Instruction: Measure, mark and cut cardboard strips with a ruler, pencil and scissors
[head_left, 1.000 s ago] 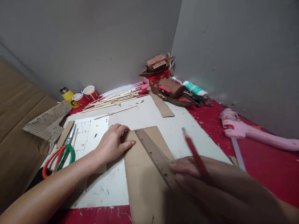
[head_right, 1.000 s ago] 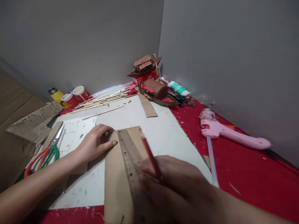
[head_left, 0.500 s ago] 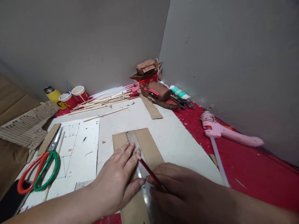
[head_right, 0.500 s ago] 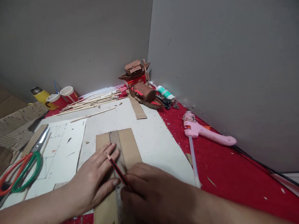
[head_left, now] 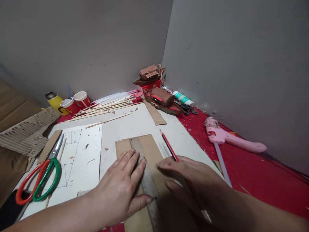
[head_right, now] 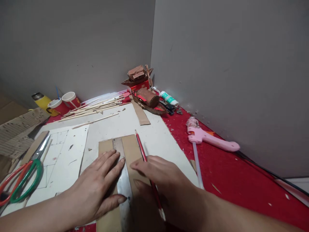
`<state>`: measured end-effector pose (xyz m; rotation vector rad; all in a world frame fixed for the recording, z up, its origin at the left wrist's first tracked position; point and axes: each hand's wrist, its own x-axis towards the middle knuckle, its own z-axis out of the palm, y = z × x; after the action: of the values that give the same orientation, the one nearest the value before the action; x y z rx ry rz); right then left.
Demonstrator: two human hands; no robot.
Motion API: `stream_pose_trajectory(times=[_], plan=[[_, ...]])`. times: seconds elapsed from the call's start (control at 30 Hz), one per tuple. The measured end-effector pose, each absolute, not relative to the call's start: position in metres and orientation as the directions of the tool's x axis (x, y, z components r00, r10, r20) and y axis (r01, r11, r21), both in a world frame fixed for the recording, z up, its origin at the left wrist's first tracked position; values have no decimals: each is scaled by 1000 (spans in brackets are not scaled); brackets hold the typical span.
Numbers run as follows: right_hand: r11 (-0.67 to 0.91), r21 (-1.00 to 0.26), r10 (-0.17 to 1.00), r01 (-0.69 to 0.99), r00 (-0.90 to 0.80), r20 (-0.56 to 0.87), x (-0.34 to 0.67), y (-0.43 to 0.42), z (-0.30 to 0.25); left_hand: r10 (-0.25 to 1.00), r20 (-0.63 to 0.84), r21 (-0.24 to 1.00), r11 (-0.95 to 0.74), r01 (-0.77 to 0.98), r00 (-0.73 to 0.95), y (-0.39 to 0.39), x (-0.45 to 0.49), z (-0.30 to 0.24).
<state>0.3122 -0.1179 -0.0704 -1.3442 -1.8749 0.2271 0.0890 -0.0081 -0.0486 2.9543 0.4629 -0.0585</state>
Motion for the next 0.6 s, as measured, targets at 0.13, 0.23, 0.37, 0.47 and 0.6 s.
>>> stream_pose_trajectory(times=[0.13, 0.23, 0.37, 0.47, 0.6], plan=[[360, -478, 851, 801, -72, 520, 309, -112, -73, 301, -87, 124, -943, 310, 950, -10, 93, -48], [288, -419, 856, 861, -35, 515, 308, -109, -78, 295, -43, 140, -944, 298, 955, -8, 93, -55], [263, -349, 847, 899, -42, 529, 308, -107, -84, 280, 47, 153, -951, 270, 959, -6, 90, -64], [278, -348, 849, 895, -60, 524, 307, -105, -89, 262, 38, 155, -955, 253, 964, -4, 89, -65], [275, -378, 867, 884, -58, 494, 305, -103, -93, 259, 10, 161, -954, 254, 966, -2, 89, -64]])
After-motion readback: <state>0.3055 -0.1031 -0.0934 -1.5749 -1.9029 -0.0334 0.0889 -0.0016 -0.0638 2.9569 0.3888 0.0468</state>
